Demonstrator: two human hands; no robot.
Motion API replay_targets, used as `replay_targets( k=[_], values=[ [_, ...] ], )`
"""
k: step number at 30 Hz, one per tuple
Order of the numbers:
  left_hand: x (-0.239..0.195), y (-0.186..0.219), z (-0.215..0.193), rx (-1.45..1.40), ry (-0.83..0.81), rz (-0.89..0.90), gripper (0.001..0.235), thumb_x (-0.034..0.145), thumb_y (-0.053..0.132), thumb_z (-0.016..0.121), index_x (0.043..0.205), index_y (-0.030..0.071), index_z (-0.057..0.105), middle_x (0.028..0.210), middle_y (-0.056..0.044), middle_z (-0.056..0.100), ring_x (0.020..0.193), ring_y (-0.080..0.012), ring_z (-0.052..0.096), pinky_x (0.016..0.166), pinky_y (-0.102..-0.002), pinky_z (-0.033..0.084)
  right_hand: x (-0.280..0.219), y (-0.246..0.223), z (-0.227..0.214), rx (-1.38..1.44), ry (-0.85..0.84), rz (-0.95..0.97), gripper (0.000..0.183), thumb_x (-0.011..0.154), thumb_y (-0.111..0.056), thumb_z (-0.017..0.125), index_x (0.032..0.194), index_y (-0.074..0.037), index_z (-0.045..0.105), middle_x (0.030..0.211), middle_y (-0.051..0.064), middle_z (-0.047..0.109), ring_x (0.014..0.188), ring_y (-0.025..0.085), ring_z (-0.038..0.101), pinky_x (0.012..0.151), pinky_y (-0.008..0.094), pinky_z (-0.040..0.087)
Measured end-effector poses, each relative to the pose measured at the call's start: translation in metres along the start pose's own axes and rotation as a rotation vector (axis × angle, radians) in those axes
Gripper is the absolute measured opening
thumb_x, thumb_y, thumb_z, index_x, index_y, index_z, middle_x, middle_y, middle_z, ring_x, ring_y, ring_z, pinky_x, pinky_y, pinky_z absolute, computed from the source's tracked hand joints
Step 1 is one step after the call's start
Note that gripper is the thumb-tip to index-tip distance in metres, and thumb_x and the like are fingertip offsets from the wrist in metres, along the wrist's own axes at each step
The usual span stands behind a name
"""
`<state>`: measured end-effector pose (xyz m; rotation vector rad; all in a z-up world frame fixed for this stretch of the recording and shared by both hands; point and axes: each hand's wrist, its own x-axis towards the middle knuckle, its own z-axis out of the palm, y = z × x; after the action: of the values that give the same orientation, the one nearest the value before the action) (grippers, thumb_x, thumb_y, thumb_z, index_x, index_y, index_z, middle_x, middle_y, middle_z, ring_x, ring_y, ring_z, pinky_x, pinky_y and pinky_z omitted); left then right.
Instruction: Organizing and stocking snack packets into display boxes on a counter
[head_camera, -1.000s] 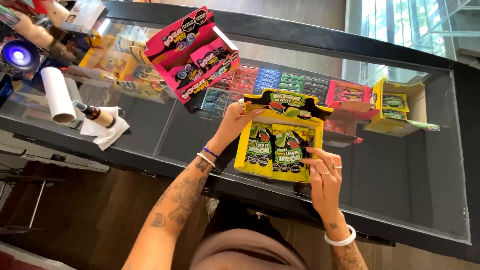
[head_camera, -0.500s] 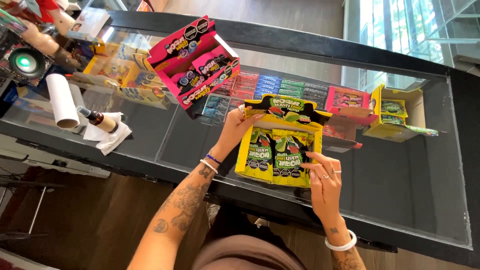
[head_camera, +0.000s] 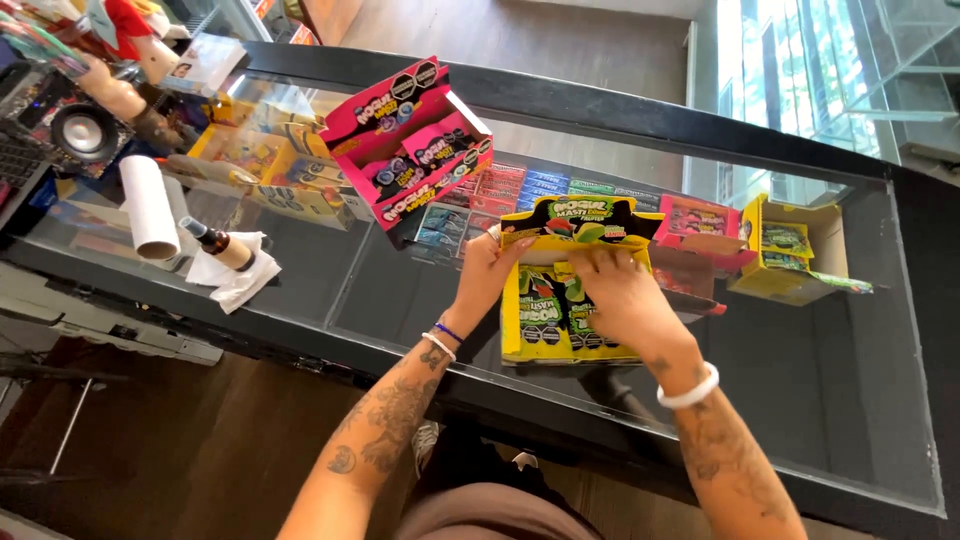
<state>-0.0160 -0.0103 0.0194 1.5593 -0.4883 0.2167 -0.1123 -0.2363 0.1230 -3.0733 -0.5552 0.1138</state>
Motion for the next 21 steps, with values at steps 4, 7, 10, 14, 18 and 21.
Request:
replay_targets(
  k=[4,7,10,14,18,21],
  values=[
    [-0.003,0.013,0.002,0.077,0.061,-0.001,0.021,0.103,0.02,0.077,0.102,-0.001,0.082,0.083,-0.015,0.079,0.085,-0.0143,0.072,0.077,-0.036,0.057,0.034,0.023,0.022,-0.156,-0.165,-0.037,0.09,0.064,-0.037,0.099,0.141,-0.005,0.065,0.141,0.027,0.061,0.129,0.049,0.06,0.105,0.063,0.053],
    [-0.002,0.026,0.004,0.1,0.083,0.001,0.023,0.104,0.019,0.075,0.1,-0.003,0.08,0.076,-0.016,0.076,0.081,-0.012,0.066,0.072,-0.035,0.055,0.034,0.021,0.021,-0.254,-0.124,-0.054,0.102,0.052,-0.051,0.107,0.136,-0.007,0.069,0.136,0.024,0.063,0.129,0.046,0.059,0.108,0.061,0.051],
    [-0.003,0.043,0.004,0.115,0.094,-0.001,0.026,0.106,0.019,0.073,0.099,-0.005,0.078,0.069,-0.015,0.072,0.075,-0.009,0.062,0.067,-0.032,0.053,0.022,0.004,0.004,-0.256,-0.089,-0.013,0.105,0.051,-0.044,0.109,0.139,-0.008,0.065,0.137,0.025,0.058,0.129,0.047,0.057,0.107,0.061,0.05],
    [-0.004,0.006,0.003,0.096,0.103,-0.004,0.028,0.108,0.02,0.072,0.098,-0.006,0.079,0.067,-0.014,0.073,0.072,-0.0074,0.061,0.066,-0.028,0.051,0.014,0.014,0.03,-0.21,-0.074,0.011,0.103,0.049,-0.045,0.109,0.137,-0.014,0.063,0.126,0.021,0.059,0.117,0.046,0.067,0.096,0.055,0.056],
    [-0.004,0.018,0.005,0.109,0.099,-0.001,0.028,0.108,0.02,0.072,0.099,-0.005,0.079,0.068,-0.015,0.074,0.067,-0.0116,0.063,0.064,-0.032,0.051,-0.012,-0.018,-0.045,0.119,-0.209,0.089,0.071,0.071,-0.02,0.098,0.131,0.002,0.067,0.129,0.031,0.056,0.1,0.054,0.076,0.086,0.066,0.062],
    [-0.004,0.019,0.005,0.127,0.097,-0.016,0.027,0.107,0.023,0.073,0.105,-0.003,0.08,0.072,-0.016,0.076,0.072,-0.0132,0.069,0.066,-0.032,0.053,-0.024,-0.013,-0.045,0.156,-0.24,0.125,0.094,0.079,-0.028,0.09,0.158,-0.006,0.042,0.114,0.027,0.07,0.103,0.053,0.077,0.087,0.069,0.061]
  ],
)
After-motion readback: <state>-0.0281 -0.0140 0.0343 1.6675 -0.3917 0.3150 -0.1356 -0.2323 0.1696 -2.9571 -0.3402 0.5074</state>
